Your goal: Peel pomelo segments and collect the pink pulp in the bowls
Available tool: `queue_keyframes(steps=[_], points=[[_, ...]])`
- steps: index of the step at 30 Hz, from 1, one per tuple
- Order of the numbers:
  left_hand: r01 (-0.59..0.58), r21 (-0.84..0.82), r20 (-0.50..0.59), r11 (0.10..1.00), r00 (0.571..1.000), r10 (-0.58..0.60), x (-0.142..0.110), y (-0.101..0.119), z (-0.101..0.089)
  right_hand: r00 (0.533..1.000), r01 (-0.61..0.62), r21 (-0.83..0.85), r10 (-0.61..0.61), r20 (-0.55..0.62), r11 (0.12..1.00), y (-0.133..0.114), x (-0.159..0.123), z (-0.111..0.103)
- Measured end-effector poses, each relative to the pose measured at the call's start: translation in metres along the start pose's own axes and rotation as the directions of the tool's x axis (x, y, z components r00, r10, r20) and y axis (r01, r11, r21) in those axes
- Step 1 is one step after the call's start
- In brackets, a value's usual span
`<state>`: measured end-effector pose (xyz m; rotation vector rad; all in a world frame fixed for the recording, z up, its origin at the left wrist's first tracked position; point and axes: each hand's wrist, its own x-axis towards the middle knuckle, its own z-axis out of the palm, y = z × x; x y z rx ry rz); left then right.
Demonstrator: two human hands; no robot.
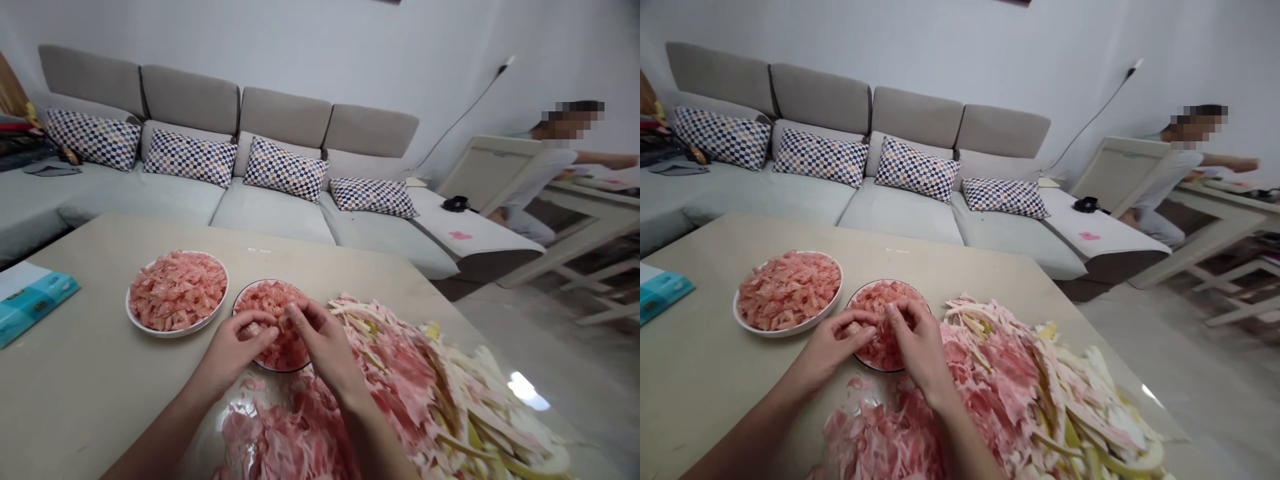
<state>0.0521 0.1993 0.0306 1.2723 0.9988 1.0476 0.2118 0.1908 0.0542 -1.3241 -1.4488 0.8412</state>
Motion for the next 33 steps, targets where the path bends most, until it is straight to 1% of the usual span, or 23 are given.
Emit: queue_keyframes(steps=[3,6,8,12,18,20,24,27,30,33], points=[[-0.005,0.095,-0.029,0.995,1.000,0.008,0.001,-0.002,0.002,1.000,0.005,0.022,-0.006,0.024,1.000,0.000,0.000,0.003],[-0.039,0.131,-0.063,0.991,0.997,0.048,0.001,-0.001,0.003,0.999,0.008,0.026,-0.009,0.032,1.000,0.000,0.000,0.004],[-0.050,0.139,-0.074,0.989,0.995,0.061,0.001,0.001,0.003,0.999,0.009,0.024,-0.010,0.035,1.000,-0.001,0.000,0.005],[-0.015,0.140,-0.072,0.990,0.997,0.025,0.000,0.003,0.003,0.999,-0.002,0.028,0.001,0.039,1.000,0.001,0.000,0.006],[-0.061,0.117,-0.085,0.991,0.994,0.071,0.001,0.002,0.002,0.999,0.010,0.001,-0.010,0.043,1.000,0.002,0.000,0.006],[-0.067,0.115,-0.078,0.991,0.994,0.077,0.001,0.001,0.001,0.998,0.007,-0.012,-0.006,0.065,1.000,0.000,0.000,0.004],[-0.077,0.134,-0.054,0.988,0.995,0.085,0.001,0.001,0.000,0.986,0.006,-0.051,0.002,0.168,0.999,-0.004,0.000,-0.002],[-0.075,0.157,-0.038,0.985,0.996,0.082,0.000,0.002,0.000,0.982,0.031,-0.062,-0.019,0.186,0.998,-0.002,0.000,-0.002],[-0.084,0.151,-0.016,0.985,0.996,0.087,-0.001,0.004,0.000,0.972,0.000,-0.004,0.001,0.234,1.000,0.004,0.001,-0.001],[-0.071,0.131,0.030,0.989,0.997,0.068,-0.001,0.005,-0.002,0.963,-0.050,0.072,0.029,0.268,0.996,0.007,0.003,-0.003]])
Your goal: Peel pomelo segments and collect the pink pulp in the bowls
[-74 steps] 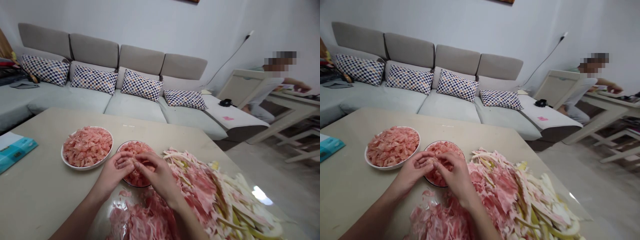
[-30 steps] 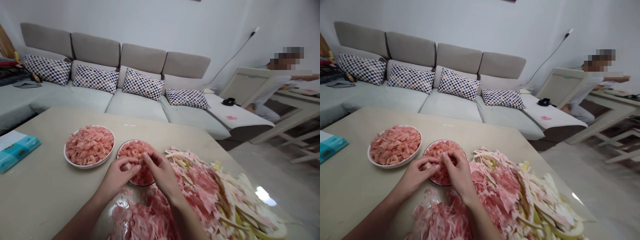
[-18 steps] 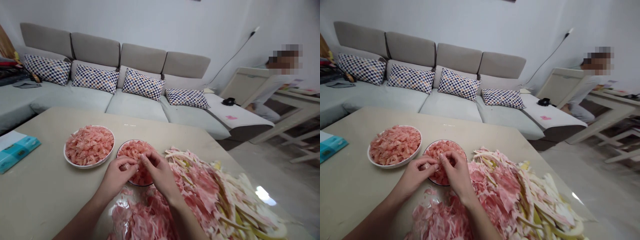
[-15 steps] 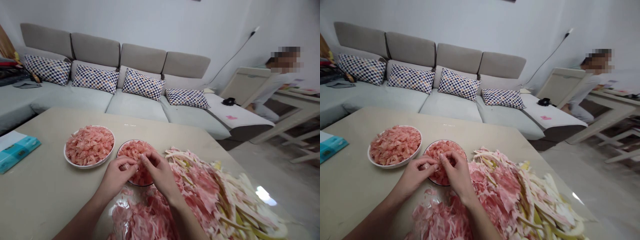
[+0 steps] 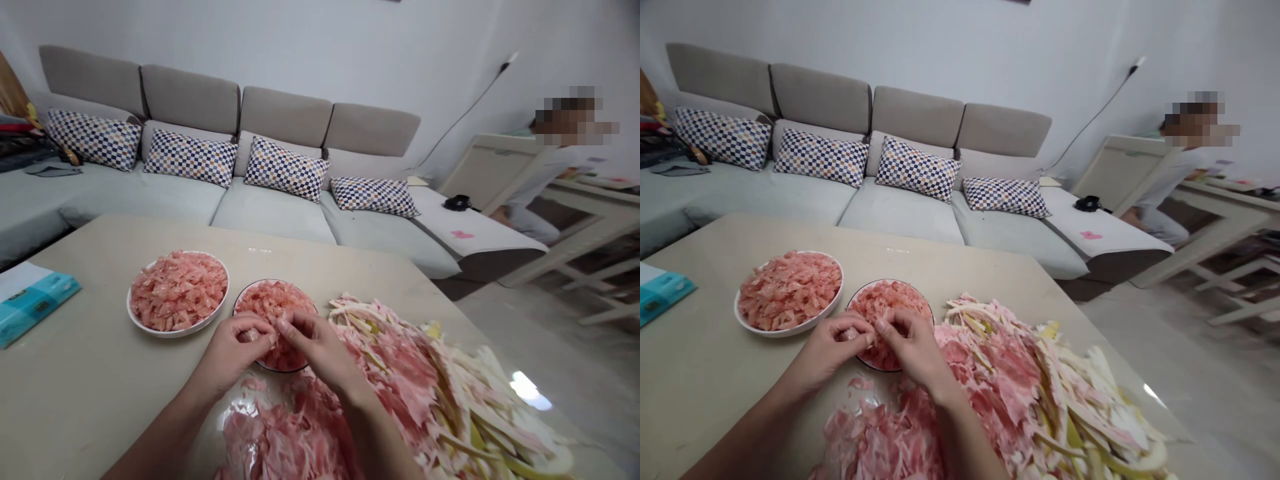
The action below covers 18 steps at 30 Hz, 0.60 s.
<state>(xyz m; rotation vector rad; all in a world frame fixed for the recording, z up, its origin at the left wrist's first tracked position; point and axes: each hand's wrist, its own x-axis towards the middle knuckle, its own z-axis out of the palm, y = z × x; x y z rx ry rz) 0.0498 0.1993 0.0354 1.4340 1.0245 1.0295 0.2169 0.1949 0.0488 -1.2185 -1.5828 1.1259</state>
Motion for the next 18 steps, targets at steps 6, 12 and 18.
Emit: queue_keyframes(steps=[6,12,18], points=[[0.122,-0.105,0.034,0.987,0.992,-0.119,0.0002,-0.0064,-0.0036,0.999,-0.027,0.066,0.029,-0.033,0.997,-0.0027,0.0006,-0.0097],[0.149,-0.164,0.036,0.975,0.989,-0.146,0.0028,-0.0079,-0.0050,0.988,-0.024,-0.096,0.009,-0.156,0.995,-0.0032,0.0012,-0.0101],[0.104,0.031,0.125,0.994,0.986,-0.107,-0.0016,-0.0011,-0.0006,0.985,-0.019,-0.050,0.010,-0.171,0.999,-0.0005,0.0019,-0.0109]])
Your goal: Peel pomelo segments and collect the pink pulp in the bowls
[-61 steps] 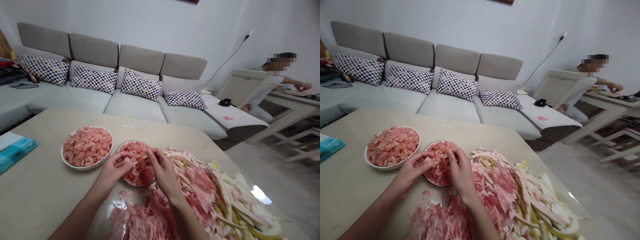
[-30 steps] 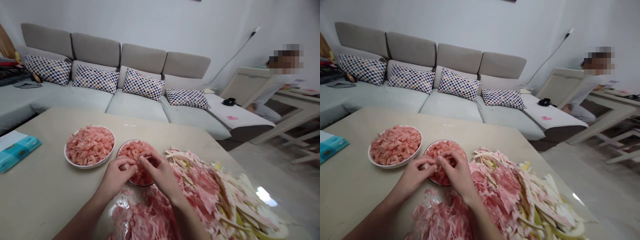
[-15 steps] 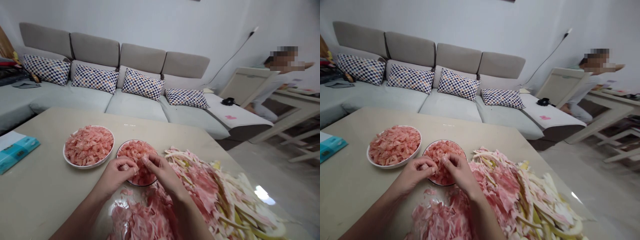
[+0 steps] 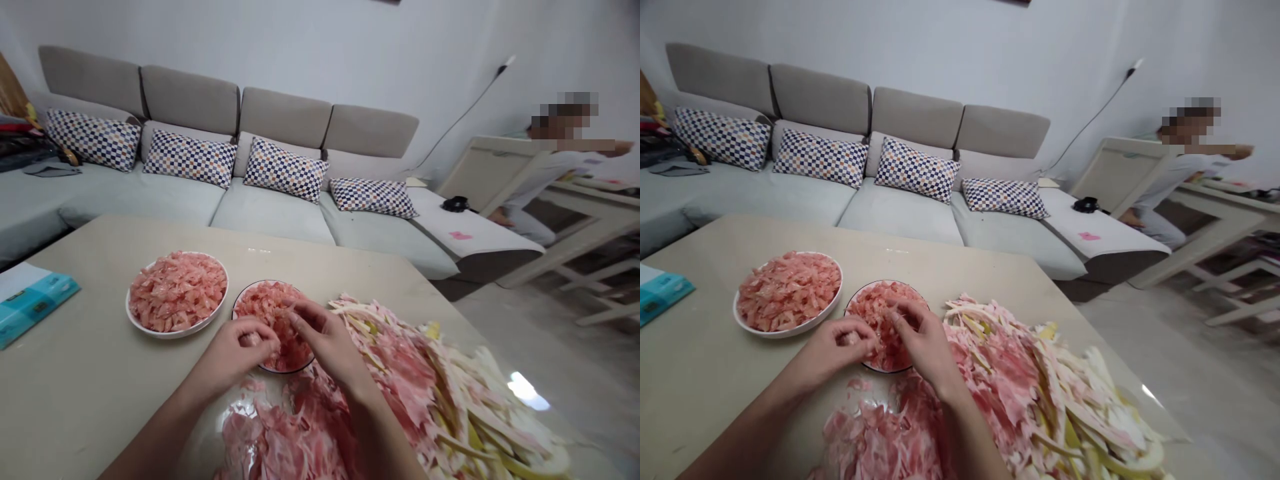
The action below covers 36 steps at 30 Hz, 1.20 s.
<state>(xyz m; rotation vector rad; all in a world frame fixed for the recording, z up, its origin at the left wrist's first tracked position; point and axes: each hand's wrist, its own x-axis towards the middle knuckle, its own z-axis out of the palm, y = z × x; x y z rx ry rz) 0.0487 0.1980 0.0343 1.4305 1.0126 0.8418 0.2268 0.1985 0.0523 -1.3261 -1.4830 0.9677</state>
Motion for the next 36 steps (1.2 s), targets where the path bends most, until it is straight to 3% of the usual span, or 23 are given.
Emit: queue_keyframes(steps=[4,8,17,21,25,30,36], points=[[-0.055,0.151,0.238,0.987,0.971,0.018,-0.009,0.002,0.013,1.000,-0.005,0.036,0.004,0.015,0.999,0.001,0.000,-0.001],[-0.072,0.253,0.294,0.965,0.956,-0.006,-0.013,0.002,0.019,1.000,-0.028,0.084,0.027,0.008,0.996,0.002,-0.001,0.000],[-0.003,0.172,0.084,0.985,0.996,-0.012,-0.008,0.006,0.013,0.999,-0.033,0.075,0.032,0.018,0.997,-0.004,-0.004,0.003],[0.066,-0.020,-0.026,0.998,0.997,-0.067,-0.005,0.005,0.009,1.000,0.000,0.008,0.000,0.001,1.000,-0.008,-0.006,0.007],[-0.014,-0.068,-0.172,0.998,0.985,0.002,-0.002,0.006,0.004,0.994,0.109,-0.090,-0.109,0.007,0.990,-0.006,-0.009,0.014],[0.024,-0.095,-0.102,0.995,0.994,-0.034,0.000,0.006,-0.001,0.974,0.228,-0.210,-0.223,0.046,0.951,0.000,-0.011,0.017],[-0.018,-0.126,-0.123,0.992,0.992,0.002,0.004,-0.001,-0.003,0.969,0.243,-0.233,-0.226,0.097,0.942,-0.003,-0.011,0.013]])
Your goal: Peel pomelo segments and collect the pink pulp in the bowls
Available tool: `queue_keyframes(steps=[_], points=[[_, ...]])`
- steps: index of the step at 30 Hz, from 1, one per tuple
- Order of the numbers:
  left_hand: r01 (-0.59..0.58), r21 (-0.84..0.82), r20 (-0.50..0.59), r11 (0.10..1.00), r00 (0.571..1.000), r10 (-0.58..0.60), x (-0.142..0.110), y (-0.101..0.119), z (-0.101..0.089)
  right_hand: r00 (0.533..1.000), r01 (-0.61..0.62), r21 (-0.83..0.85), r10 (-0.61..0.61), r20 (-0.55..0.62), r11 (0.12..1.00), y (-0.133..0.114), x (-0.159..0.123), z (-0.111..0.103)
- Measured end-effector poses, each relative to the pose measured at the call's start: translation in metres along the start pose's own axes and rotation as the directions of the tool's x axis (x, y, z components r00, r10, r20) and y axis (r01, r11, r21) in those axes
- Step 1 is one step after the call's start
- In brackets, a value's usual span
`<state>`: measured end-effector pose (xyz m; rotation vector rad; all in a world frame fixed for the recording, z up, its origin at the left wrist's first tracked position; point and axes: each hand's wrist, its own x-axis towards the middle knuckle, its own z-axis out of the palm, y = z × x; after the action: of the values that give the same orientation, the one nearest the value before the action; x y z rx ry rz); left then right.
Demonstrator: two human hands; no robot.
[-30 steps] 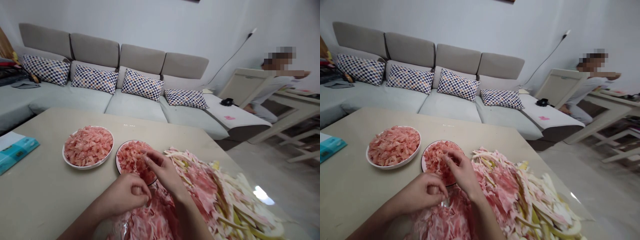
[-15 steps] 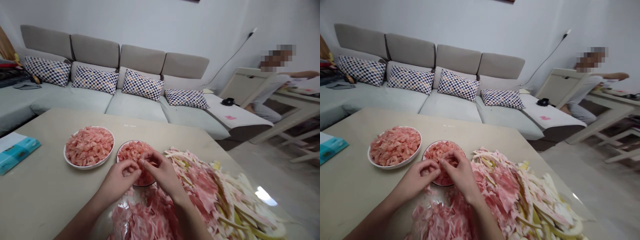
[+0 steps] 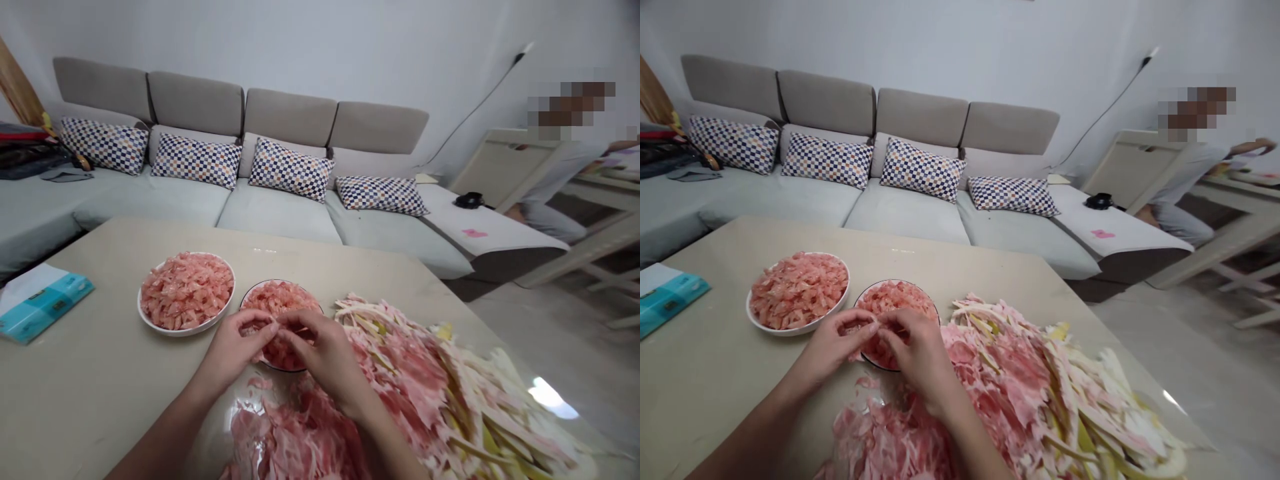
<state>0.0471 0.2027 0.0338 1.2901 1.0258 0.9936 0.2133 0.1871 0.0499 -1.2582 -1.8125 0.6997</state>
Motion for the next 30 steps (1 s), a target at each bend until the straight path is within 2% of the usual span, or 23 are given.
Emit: queue_keyframes(steps=[5,8,15,18,24,27,30], points=[[-0.004,-0.007,-0.023,1.000,1.000,0.004,0.001,-0.001,0.001,0.991,-0.131,0.166,0.130,0.019,0.977,-0.005,0.001,-0.002],[0.014,-0.008,-0.001,1.000,1.000,-0.014,-0.001,0.000,0.000,0.980,-0.201,0.258,0.194,0.052,0.945,-0.005,0.002,-0.001],[0.034,-0.074,0.051,0.997,0.998,-0.031,0.000,0.000,-0.002,0.965,-0.261,0.336,0.231,0.126,0.905,-0.001,0.003,-0.005],[0.008,-0.098,0.052,0.995,0.999,-0.003,0.002,-0.002,-0.001,0.966,-0.259,0.360,0.232,0.116,0.896,0.000,0.004,-0.006],[-0.018,-0.062,0.054,0.998,0.998,0.021,0.009,0.002,0.003,0.978,-0.202,0.309,0.211,0.006,0.929,0.000,0.004,-0.002],[-0.004,-0.137,0.032,0.991,0.999,0.008,0.011,0.003,0.006,0.982,-0.165,0.300,0.186,-0.041,0.940,-0.003,0.004,0.000],[0.064,-0.243,0.050,0.968,0.997,-0.054,0.013,0.003,0.008,0.981,-0.144,0.283,0.174,-0.083,0.948,-0.004,0.003,0.001]])
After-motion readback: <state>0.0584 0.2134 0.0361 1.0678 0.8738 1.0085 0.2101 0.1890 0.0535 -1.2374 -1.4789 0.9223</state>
